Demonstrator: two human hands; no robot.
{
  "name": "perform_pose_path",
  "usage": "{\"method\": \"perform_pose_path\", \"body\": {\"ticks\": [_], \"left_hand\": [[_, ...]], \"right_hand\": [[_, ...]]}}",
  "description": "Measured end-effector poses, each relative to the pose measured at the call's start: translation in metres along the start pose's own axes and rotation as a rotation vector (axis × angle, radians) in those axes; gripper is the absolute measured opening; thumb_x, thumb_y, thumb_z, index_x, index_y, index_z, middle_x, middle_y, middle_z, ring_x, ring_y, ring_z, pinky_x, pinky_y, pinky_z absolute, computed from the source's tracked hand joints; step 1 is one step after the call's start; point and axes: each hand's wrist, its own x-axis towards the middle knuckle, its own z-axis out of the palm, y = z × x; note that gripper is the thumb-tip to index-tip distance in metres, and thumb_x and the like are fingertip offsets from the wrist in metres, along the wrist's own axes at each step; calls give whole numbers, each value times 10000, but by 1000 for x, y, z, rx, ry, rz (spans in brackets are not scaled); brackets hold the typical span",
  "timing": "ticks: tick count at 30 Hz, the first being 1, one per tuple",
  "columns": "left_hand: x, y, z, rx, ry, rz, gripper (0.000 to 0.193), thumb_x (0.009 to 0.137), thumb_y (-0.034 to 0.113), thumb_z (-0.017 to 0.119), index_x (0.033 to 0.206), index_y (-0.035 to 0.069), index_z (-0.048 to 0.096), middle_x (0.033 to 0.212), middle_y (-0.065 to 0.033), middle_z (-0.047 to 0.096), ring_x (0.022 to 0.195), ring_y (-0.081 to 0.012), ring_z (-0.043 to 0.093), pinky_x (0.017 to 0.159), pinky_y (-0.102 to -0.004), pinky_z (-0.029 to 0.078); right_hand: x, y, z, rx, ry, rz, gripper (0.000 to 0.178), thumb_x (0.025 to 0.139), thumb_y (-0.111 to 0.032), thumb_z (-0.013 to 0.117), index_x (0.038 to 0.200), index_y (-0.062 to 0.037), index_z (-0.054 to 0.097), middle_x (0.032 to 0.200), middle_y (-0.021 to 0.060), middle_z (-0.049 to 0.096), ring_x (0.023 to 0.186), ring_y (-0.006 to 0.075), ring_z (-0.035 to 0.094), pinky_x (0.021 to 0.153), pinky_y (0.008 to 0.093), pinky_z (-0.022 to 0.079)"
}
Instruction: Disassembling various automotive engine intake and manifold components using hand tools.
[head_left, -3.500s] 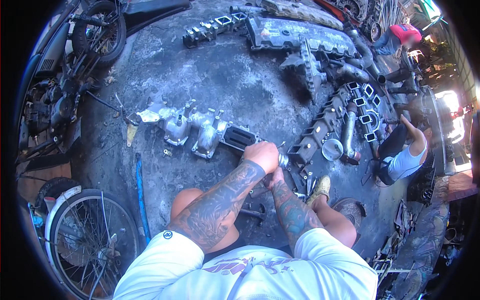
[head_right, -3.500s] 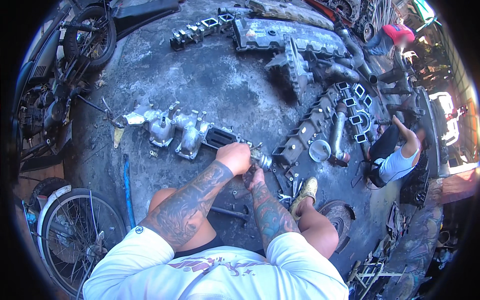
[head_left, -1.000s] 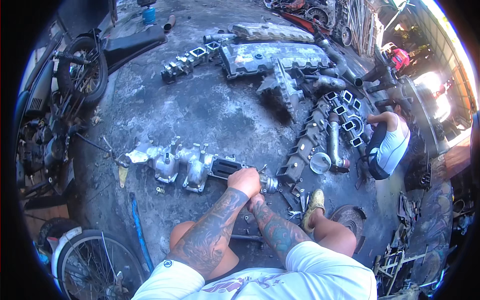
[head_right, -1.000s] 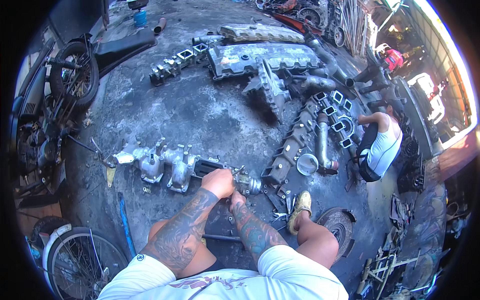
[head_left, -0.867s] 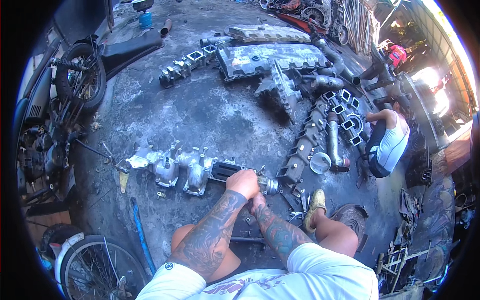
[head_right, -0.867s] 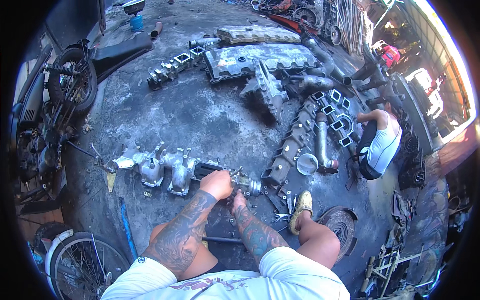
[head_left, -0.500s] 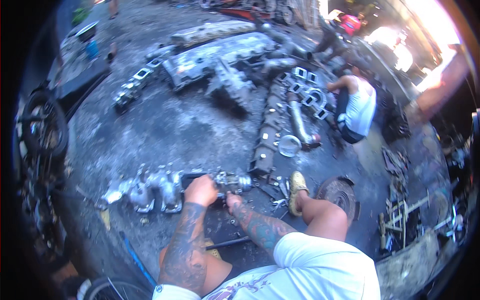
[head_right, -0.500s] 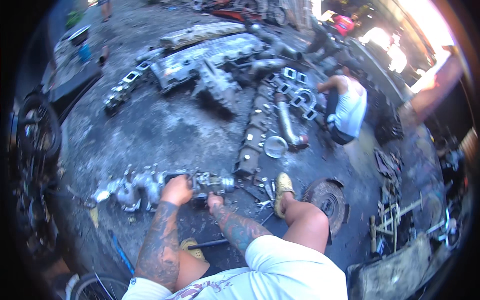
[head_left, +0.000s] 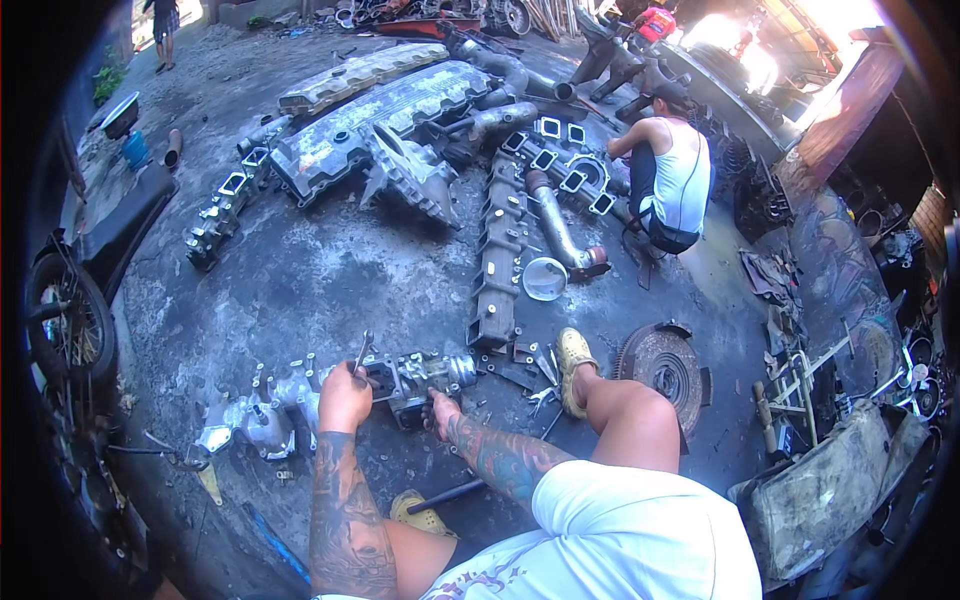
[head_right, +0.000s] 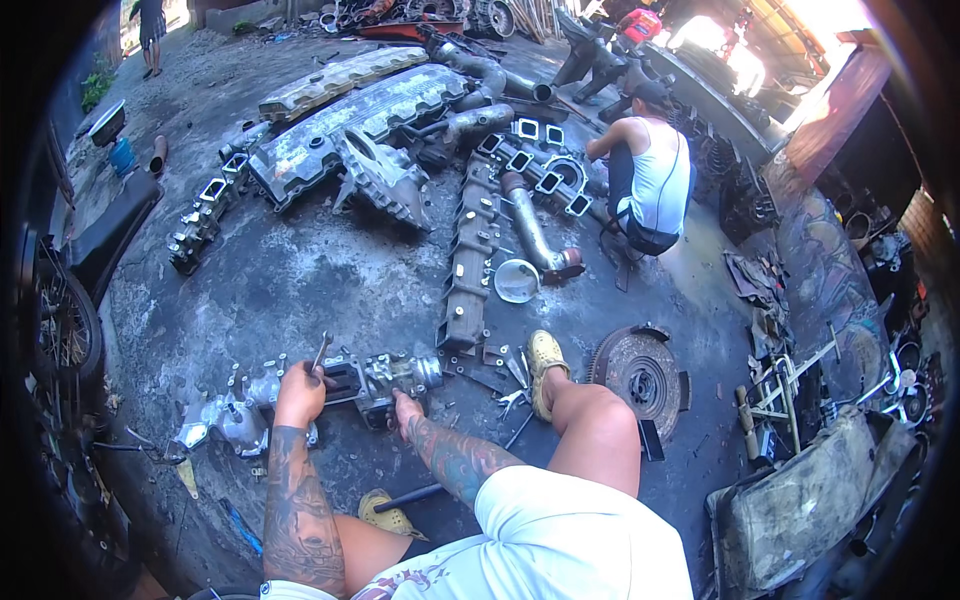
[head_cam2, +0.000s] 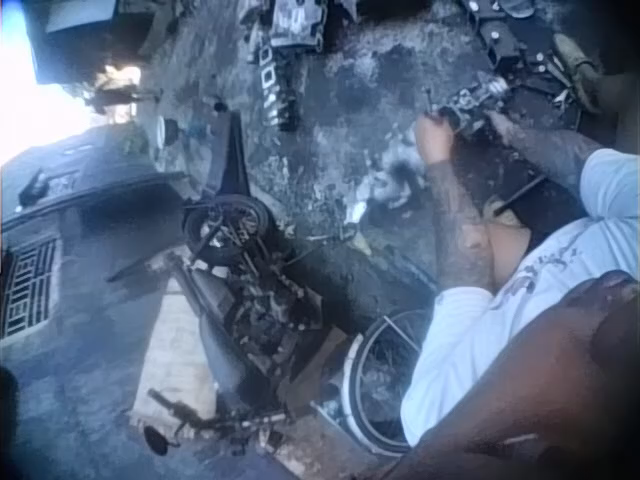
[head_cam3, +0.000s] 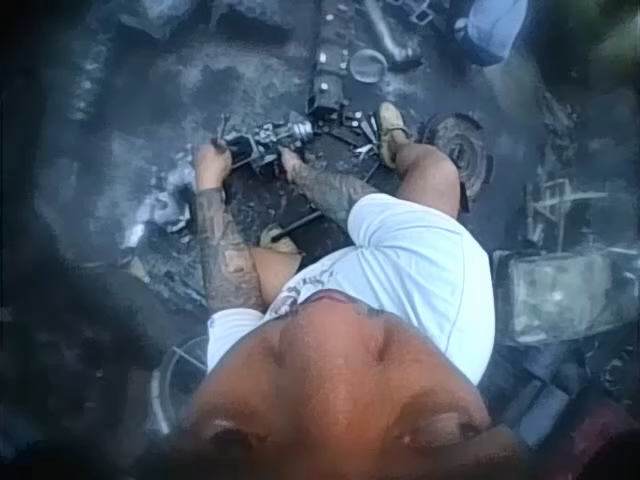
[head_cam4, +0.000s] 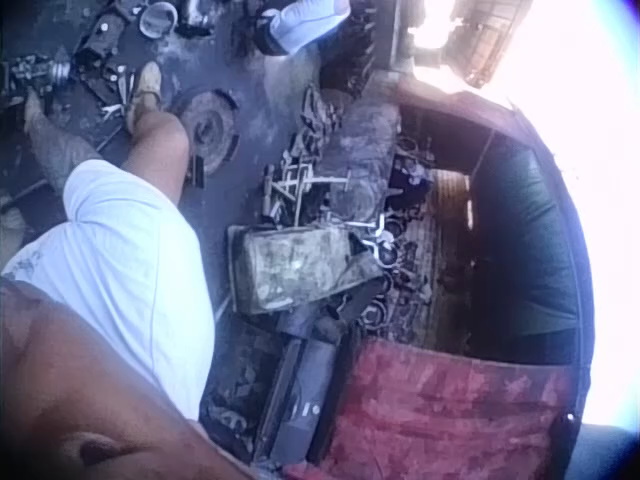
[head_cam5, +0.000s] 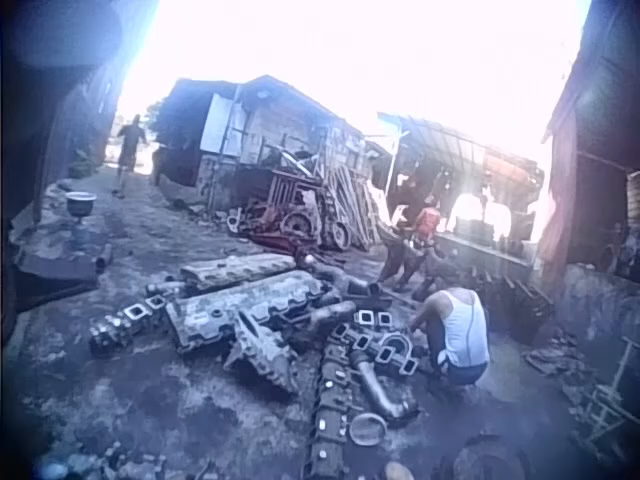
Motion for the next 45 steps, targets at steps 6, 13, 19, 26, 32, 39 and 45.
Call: {"method": "perform_pose_path", "body": {"ticks": [6, 13, 19, 26, 32, 39, 45], "left_hand": [[1, 8, 0, 29, 30, 18, 222, 883, 179, 493, 897, -14, 603, 837, -192, 650, 853, -372, 607, 750, -432, 460], [0, 12, -4, -2, 31, 3, 216, 874, 173, 502, 915, -11, 607, 849, -195, 651, 885, -371, 605, 763, -431, 461], [-1, 13, -5, -22, 27, 6, 235, 875, 177, 496, 951, -15, 608, 850, -187, 656, 883, -363, 611, 771, -424, 464], [-3, 17, -6, 10, 40, 11, 238, 878, 181, 491, 952, -10, 611, 829, -174, 662, 876, -353, 616, 768, -426, 464], [1, 17, -1, 57, 61, -16, 245, 872, 195, 492, 960, 3, 617, 904, -202, 648, 907, -374, 599, 775, -446, 460], [1, 18, 3, 25, 13, -18, 260, 871, 210, 492, 959, 1, 617, 929, -222, 635, 929, -390, 585, 792, -455, 453], [2, 16, 6, 37, 19, -14, 268, 869, 223, 498, 963, 5, 620, 935, -224, 633, 934, -385, 585, 805, -451, 450]], "right_hand": [[9, 3, 2, -122, 90, -74, 288, 900, -335, 541, 843, -53, 553, 597, 29, 497, 451, 142, 484, 370, 268, 416], [12, 2, -1, 43, -67, 62, 336, 895, -356, 548, 846, -24, 562, 635, 44, 539, 446, 139, 490, 370, 277, 419], [-2, 7, 10, -82, 111, 14, 353, 895, -363, 549, 862, -12, 569, 649, 47, 549, 447, 135, 491, 369, 279, 418], [-2, 7, 12, -200, 208, -111, 350, 893, -355, 557, 854, -7, 576, 650, 43, 546, 444, 132, 487, 366, 281, 417], [0, 5, 12, -27, 147, -91, 326, 885, -326, 579, 806, -10, 583, 648, 39, 542, 442, 132, 481, 369, 283, 424], [13, 8, 1, -19, 47, 12, 275, 854, -287, 623, 789, -21, 596, 674, 53, 558, 461, 128, 493, 389, 292, 437], [18, 11, 4, -196, 208, -85, 243, 846, -276, 627, 801, -41, 587, 697, 69, 574, 492, 128, 514, 404, 301, 451]]}}
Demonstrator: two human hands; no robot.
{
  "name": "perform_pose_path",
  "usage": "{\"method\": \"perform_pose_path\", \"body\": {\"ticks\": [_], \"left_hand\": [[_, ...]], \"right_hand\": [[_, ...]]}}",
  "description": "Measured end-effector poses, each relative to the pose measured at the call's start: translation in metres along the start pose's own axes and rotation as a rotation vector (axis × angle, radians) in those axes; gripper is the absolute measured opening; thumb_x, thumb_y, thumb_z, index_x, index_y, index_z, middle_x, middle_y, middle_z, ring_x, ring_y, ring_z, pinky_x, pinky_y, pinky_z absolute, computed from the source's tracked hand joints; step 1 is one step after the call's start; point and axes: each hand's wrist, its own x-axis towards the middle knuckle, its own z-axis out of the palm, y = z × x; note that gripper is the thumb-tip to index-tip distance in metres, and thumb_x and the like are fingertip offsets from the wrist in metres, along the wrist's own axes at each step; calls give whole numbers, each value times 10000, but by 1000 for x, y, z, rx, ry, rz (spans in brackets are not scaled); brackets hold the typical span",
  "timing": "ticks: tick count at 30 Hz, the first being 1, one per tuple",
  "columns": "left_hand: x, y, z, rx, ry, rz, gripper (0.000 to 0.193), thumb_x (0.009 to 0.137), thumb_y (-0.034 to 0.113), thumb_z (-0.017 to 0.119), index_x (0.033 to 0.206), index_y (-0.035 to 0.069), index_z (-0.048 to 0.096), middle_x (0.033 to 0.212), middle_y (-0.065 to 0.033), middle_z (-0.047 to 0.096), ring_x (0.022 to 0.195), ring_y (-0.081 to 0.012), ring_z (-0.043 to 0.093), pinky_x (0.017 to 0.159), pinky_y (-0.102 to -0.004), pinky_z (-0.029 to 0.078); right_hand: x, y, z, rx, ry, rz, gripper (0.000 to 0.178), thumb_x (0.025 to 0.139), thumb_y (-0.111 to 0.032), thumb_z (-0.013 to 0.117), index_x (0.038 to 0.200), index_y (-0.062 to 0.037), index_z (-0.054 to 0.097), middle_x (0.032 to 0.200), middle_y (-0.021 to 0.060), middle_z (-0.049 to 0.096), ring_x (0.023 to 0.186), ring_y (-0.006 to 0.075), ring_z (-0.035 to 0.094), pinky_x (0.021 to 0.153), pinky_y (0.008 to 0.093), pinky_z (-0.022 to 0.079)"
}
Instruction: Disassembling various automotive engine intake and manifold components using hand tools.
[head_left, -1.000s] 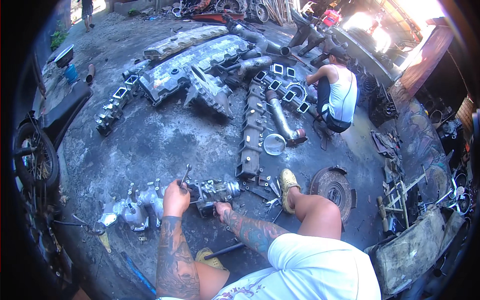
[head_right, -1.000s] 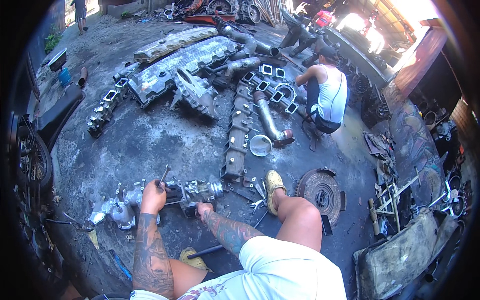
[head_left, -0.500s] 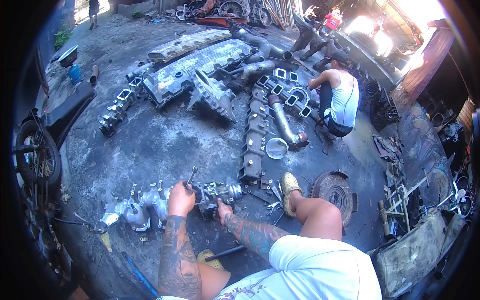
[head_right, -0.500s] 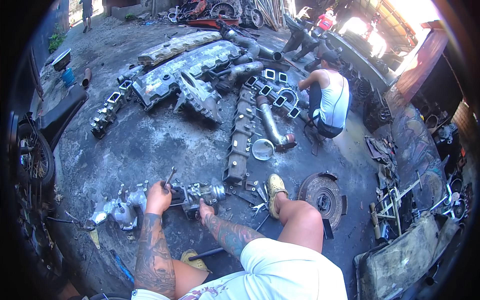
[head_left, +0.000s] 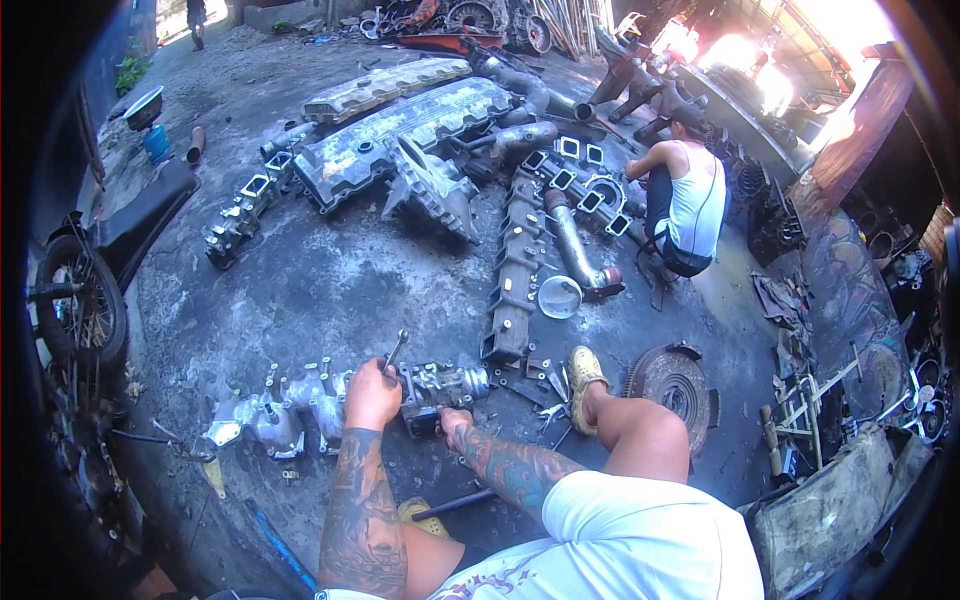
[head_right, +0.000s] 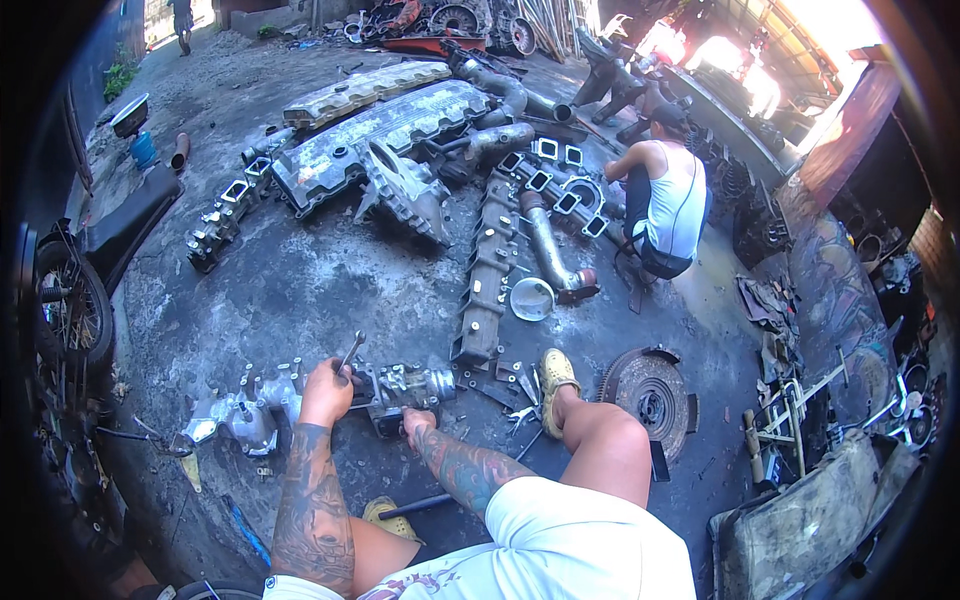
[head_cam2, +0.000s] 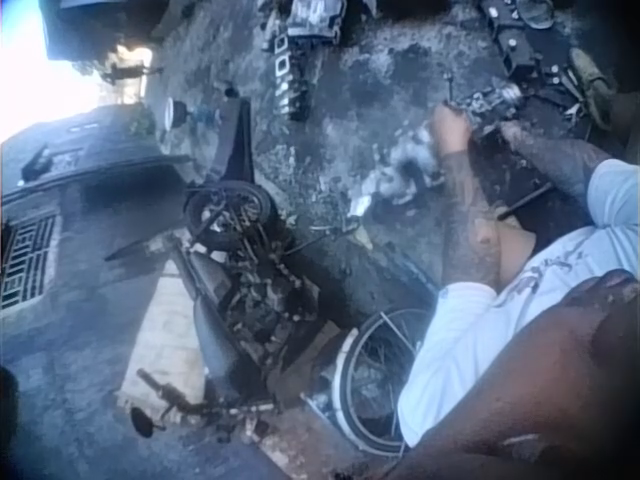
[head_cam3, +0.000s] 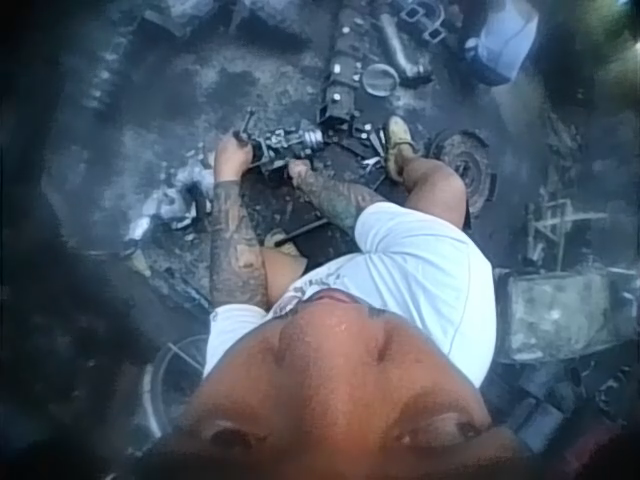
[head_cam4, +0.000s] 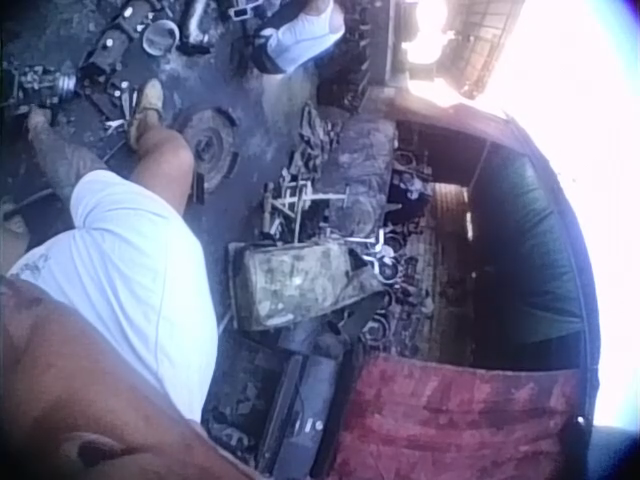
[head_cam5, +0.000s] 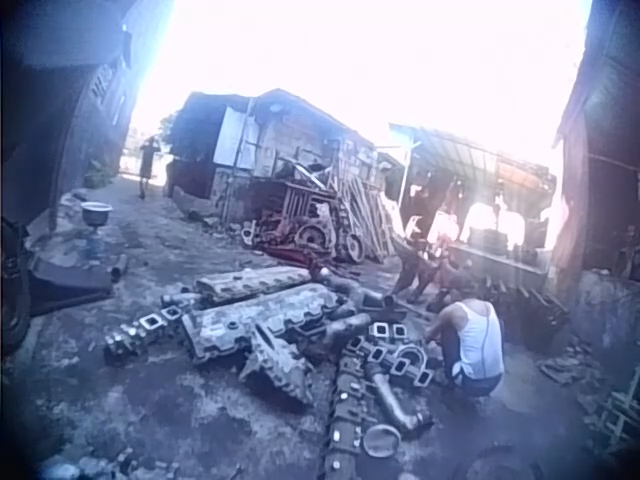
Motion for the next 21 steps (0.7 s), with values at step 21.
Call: {"method": "perform_pose_path", "body": {"ticks": [21], "left_hand": [[-8, 17, -4, 36, -18, -11, 260, 877, 234, 492, 985, 34, 619, 952, -190, 643, 946, -359, 595, 801, -440, 461]], "right_hand": [[-17, -19, -16, 112, -278, 162, 197, 917, -255, 513, 848, -71, 533, 618, 29, 503, 462, 121, 492, 374, 258, 460]]}}
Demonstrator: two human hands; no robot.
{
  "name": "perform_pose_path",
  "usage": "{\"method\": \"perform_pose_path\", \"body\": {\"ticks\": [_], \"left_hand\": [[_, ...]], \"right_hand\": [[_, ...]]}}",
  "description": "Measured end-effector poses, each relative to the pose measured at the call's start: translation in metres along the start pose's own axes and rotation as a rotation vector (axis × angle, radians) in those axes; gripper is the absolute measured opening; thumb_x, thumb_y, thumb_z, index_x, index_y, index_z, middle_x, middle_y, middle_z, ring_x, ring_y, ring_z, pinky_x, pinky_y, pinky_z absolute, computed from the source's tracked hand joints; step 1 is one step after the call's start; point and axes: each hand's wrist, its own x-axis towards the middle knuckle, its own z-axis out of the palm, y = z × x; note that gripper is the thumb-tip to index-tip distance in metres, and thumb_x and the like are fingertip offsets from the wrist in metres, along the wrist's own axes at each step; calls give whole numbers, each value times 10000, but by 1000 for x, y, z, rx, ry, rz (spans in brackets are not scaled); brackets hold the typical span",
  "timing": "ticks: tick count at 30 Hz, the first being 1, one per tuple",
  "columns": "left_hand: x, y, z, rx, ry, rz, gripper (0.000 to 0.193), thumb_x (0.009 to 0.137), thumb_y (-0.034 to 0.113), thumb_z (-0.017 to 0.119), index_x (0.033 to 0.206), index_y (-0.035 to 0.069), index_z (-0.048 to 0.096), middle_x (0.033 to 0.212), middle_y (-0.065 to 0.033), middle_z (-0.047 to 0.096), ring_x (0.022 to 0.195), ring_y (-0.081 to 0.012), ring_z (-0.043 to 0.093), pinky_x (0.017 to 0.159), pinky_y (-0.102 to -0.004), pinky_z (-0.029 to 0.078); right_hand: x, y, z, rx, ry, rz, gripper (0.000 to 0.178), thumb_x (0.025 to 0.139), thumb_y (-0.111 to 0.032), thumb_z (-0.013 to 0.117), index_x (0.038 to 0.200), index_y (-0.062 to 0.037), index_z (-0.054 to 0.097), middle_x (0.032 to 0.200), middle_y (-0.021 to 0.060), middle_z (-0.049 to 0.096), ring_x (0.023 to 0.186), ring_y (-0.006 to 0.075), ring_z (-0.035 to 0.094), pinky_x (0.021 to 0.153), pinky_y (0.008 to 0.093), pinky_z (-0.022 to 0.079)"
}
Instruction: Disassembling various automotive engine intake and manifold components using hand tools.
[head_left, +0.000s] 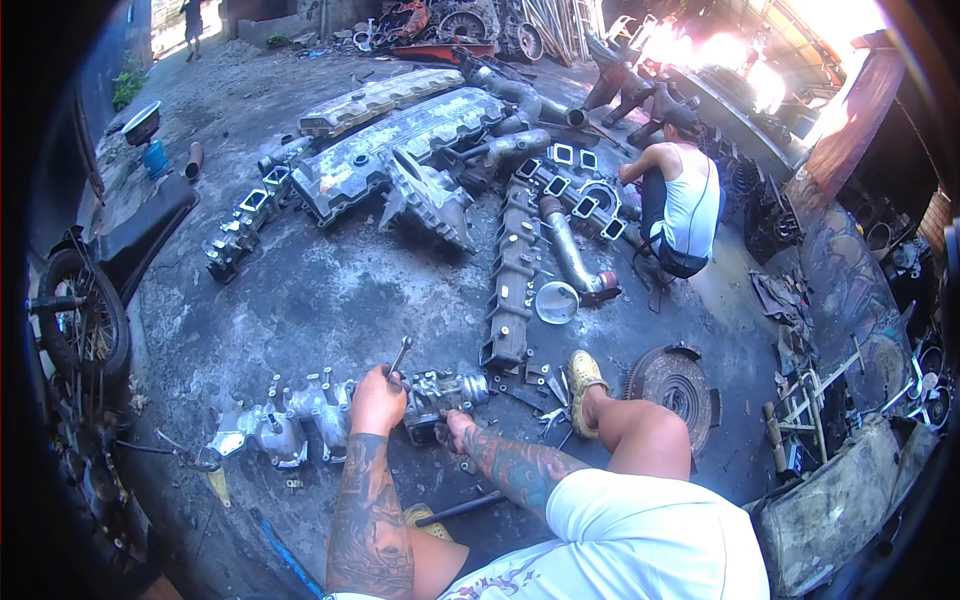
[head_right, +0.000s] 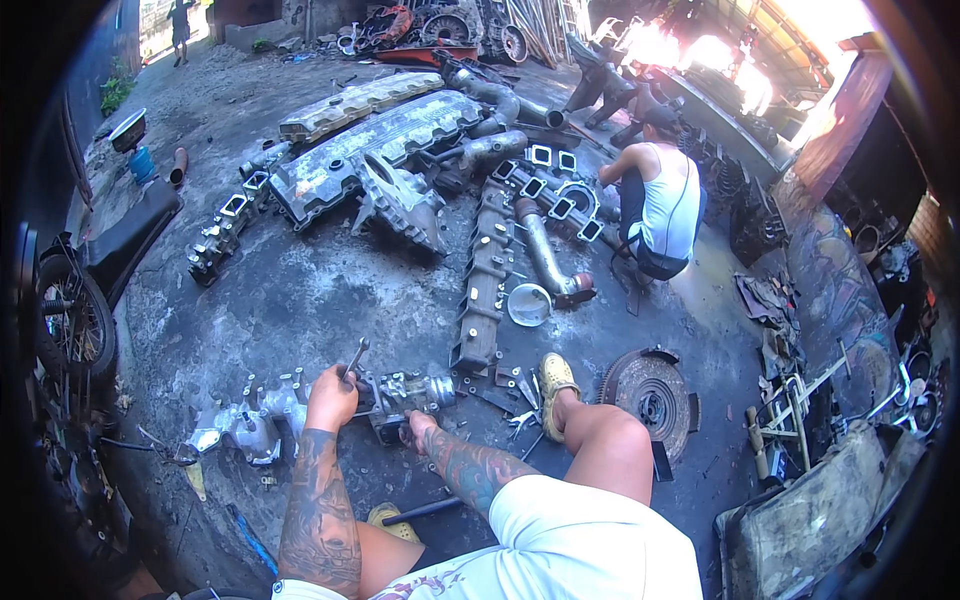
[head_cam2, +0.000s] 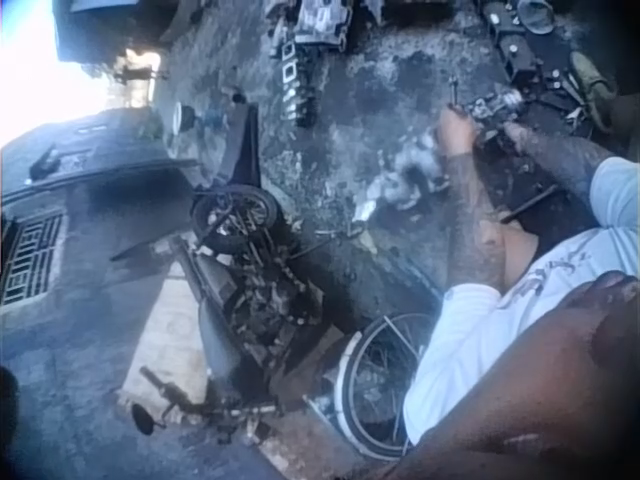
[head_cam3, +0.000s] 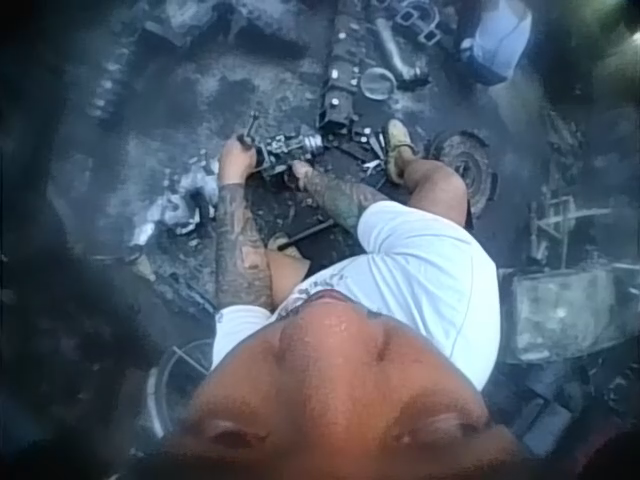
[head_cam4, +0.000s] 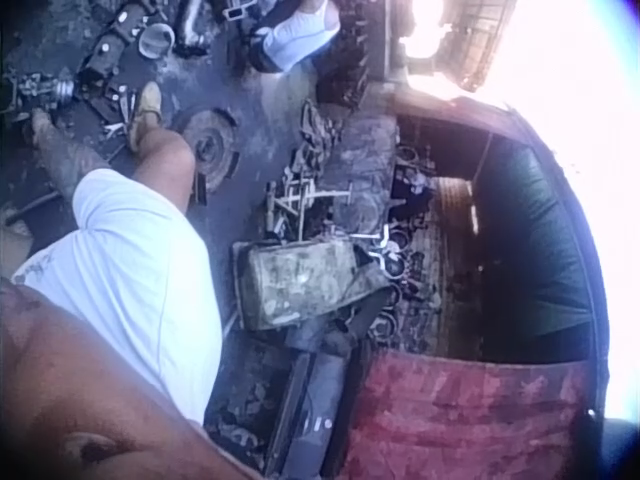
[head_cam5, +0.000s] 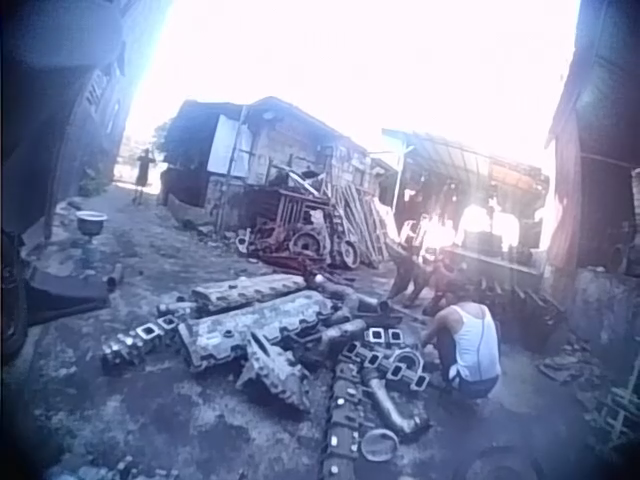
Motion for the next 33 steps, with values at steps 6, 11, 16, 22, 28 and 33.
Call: {"method": "perform_pose_path", "body": {"ticks": [6, 11, 16, 22, 28, 33], "left_hand": [[-5, 5, 0, -47, 32, 41, 236, 877, 200, 493, 920, 14, 632, 882, -191, 651, 906, -359, 606, 778, -437, 461], [-4, 4, 5, -36, 34, 80, 233, 877, 196, 493, 898, 8, 629, 861, -191, 651, 894, -358, 608, 771, -440, 461], [-4, 4, 7, -56, 1, 34, 232, 879, 200, 495, 886, 10, 628, 841, -186, 651, 880, -362, 608, 760, -447, 459], [-3, 4, 8, -67, -13, 22, 229, 881, 202, 494, 877, 17, 628, 843, -180, 652, 876, -358, 609, 755, -442, 461], [-1, 3, 12, -49, -15, 51, 219, 881, 203, 490, 877, 34, 628, 850, -178, 650, 869, -363, 607, 746, -445, 459], [-1, 3, 12, -23, 21, 54, 221, 881, 205, 487, 880, 31, 624, 856, -184, 647, 873, -367, 604, 747, -450, 457]], "right_hand": [[-8, -4, 2, 98, -24, -2, 104, 888, -156, 541, 840, -63, 538, 645, 36, 514, 467, 117, 496, 390, 231, 470], [-7, -3, -3, 103, -70, 41, 164, 914, -228, 515, 855, -76, 525, 642, 35, 530, 470, 135, 518, 402, 249, 479], [1, 1, -6, 29, -47, 29, 257, 926, -336, 501, 868, -87, 526, 638, 23, 541, 482, 141, 535, 410, 258, 481], [7, 1, -4, 1, -75, 34, 272, 928, -356, 484, 875, -92, 516, 654, 24, 514, 517, 133, 530, 409, 260, 481], [1, 5, 9, -19, -108, 0, 283, 927, -370, 478, 876, -94, 512, 673, 27, 497, 546, 127, 527, 409, 264, 481], [5, 10, 14, -26, 48, -62, 293, 911, -358, 512, 874, -69, 542, 705, 46, 535, 543, 147, 542, 419, 282, 478]]}}
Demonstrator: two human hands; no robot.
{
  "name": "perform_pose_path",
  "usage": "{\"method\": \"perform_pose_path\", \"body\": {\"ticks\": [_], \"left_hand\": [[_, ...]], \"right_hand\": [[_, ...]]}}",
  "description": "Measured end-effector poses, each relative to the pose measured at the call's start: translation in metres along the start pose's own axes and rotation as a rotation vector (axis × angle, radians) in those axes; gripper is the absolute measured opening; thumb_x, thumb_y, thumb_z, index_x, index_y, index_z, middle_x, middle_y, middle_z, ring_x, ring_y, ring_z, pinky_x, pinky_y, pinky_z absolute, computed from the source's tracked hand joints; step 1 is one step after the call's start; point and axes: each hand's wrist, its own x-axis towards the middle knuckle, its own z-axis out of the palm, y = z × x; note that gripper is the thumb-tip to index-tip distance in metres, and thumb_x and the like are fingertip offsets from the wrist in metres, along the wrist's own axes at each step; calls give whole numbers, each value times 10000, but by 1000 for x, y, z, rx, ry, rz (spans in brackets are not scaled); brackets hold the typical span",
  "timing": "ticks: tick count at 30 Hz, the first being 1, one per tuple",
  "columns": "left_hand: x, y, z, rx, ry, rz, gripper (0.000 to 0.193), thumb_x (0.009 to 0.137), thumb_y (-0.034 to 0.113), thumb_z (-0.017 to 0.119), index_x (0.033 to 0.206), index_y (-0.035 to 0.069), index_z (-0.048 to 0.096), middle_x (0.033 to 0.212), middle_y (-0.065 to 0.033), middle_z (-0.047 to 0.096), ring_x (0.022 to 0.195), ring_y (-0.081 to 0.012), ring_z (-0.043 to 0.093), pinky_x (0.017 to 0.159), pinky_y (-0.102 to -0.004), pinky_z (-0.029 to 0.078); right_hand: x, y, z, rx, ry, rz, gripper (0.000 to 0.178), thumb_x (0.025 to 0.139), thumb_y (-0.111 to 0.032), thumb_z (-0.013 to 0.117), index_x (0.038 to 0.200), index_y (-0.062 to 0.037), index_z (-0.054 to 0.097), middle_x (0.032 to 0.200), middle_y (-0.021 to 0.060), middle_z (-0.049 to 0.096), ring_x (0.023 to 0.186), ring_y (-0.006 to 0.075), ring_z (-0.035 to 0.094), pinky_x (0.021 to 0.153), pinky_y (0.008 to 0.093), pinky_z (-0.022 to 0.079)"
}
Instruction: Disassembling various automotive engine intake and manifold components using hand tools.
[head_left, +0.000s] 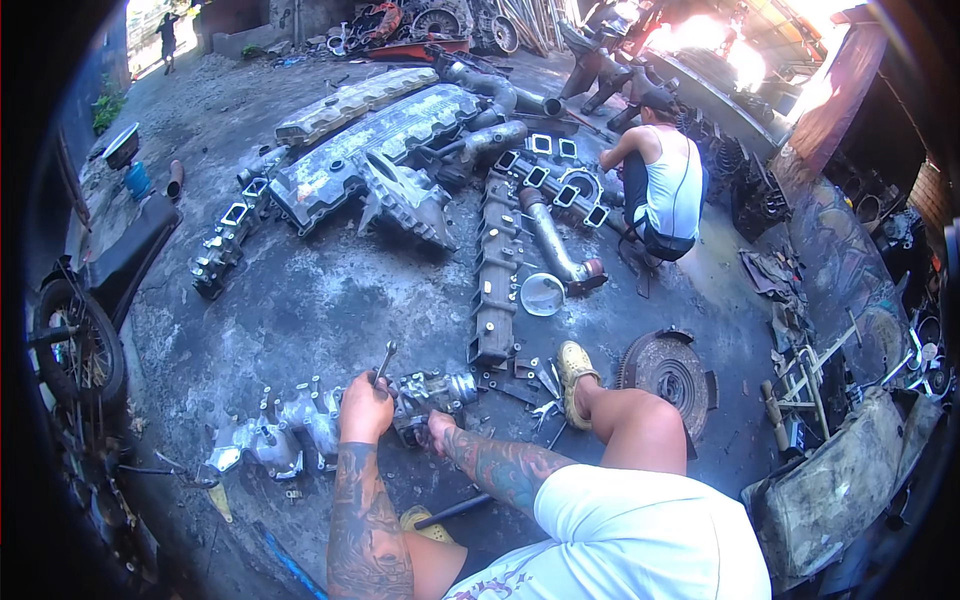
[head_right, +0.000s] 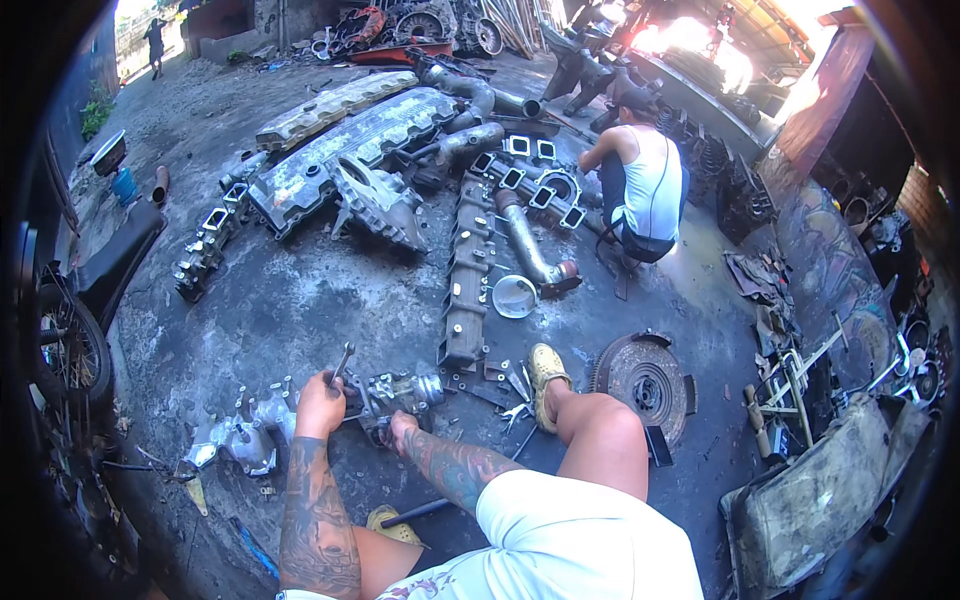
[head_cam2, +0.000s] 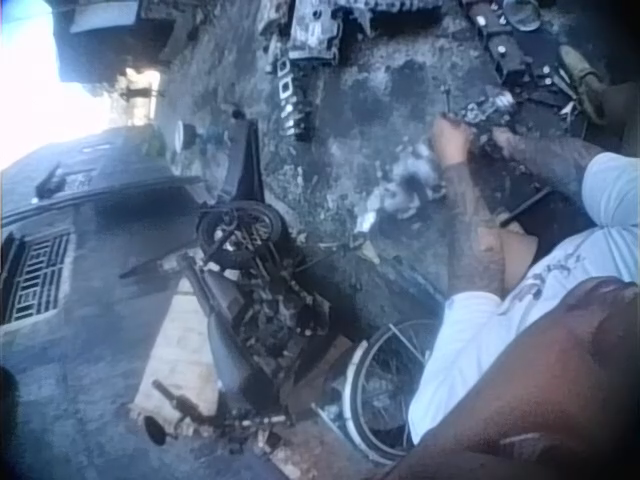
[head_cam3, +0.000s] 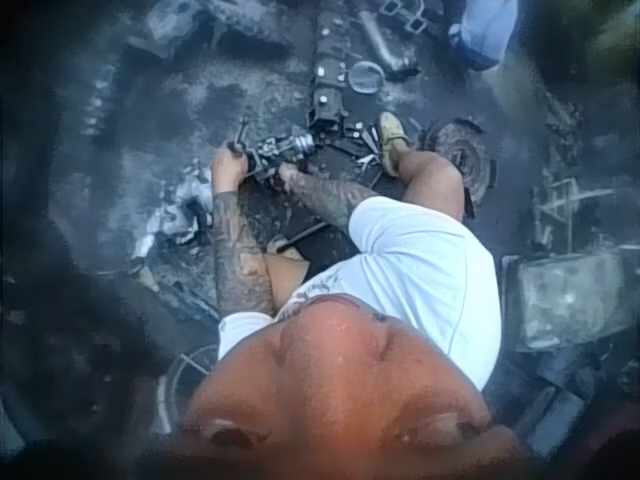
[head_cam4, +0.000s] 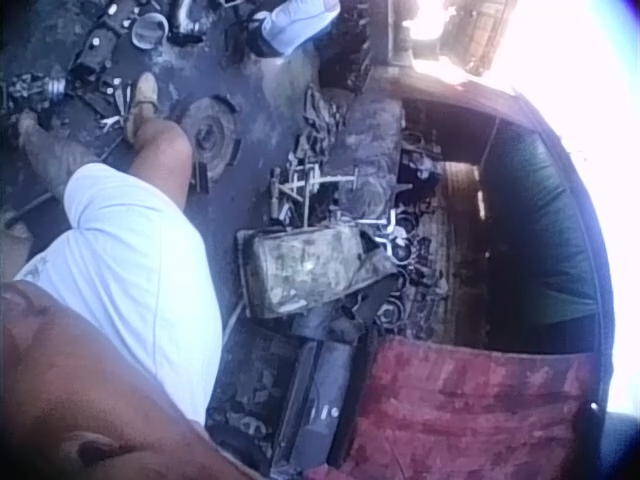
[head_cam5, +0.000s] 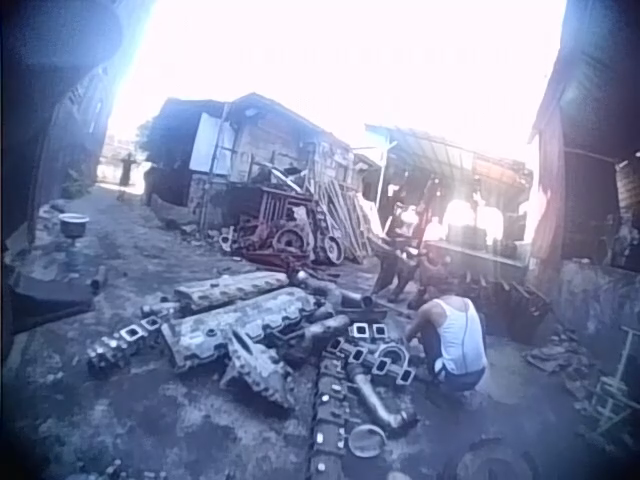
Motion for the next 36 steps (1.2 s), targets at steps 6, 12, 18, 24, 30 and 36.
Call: {"method": "perform_pose_path", "body": {"ticks": [6, 12, 18, 24, 30, 36], "left_hand": [[1, -1, -1, 15, -2, -5, 223, 880, 203, 484, 888, 28, 621, 869, -190, 645, 888, -371, 600, 751, -452, 455], [1, 6, 0, 4, -18, 38, 231, 882, 201, 491, 897, 9, 619, 828, -178, 652, 871, -354, 614, 755, -433, 459], [-2, 13, -1, -32, -53, 34, 212, 898, 148, 482, 880, -13, 618, 774, -137, 666, 790, -312, 637, 724, -384, 466], [-1, 8, -5, -44, -35, 29, 202, 891, 149, 496, 874, -8, 622, 785, -154, 661, 806, -319, 636, 728, -391, 468], [2, -1, -3, -8, 7, 37, 193, 879, 154, 509, 890, 0, 624, 814, -162, 661, 838, -340, 627, 747, -406, 467], [4, -4, -2, -53, -6, 28, 198, 871, 159, 516, 889, -8, 621, 827, -182, 656, 857, -357, 618, 755, -419, 464]], "right_hand": [[13, 8, -5, -172, 326, -87, 317, 864, -303, 558, 879, 10, 612, 781, 105, 624, 567, 208, 587, 487, 339, 466], [15, 2, -10, 143, -15, -21, 266, 803, -223, 575, 832, 37, 623, 761, 112, 632, 569, 208, 586, 516, 352, 455], [13, 4, -8, -13, 131, -115, 248, 804, -218, 580, 815, 27, 621, 744, 105, 623, 561, 199, 578, 498, 343, 446], [11, 5, -8, 5, 108, -104, 232, 804, -212, 584, 797, 17, 619, 727, 98, 615, 554, 191, 570, 480, 333, 437], [7, 3, -7, 37, 54, -79, 217, 804, -206, 588, 780, 7, 617, 710, 91, 607, 546, 182, 562, 462, 323, 428], [6, 6, -1, 13, 66, -102, 204, 805, -201, 592, 762, -3, 615, 692, 84, 599, 539, 173, 554, 444, 313, 419]]}}
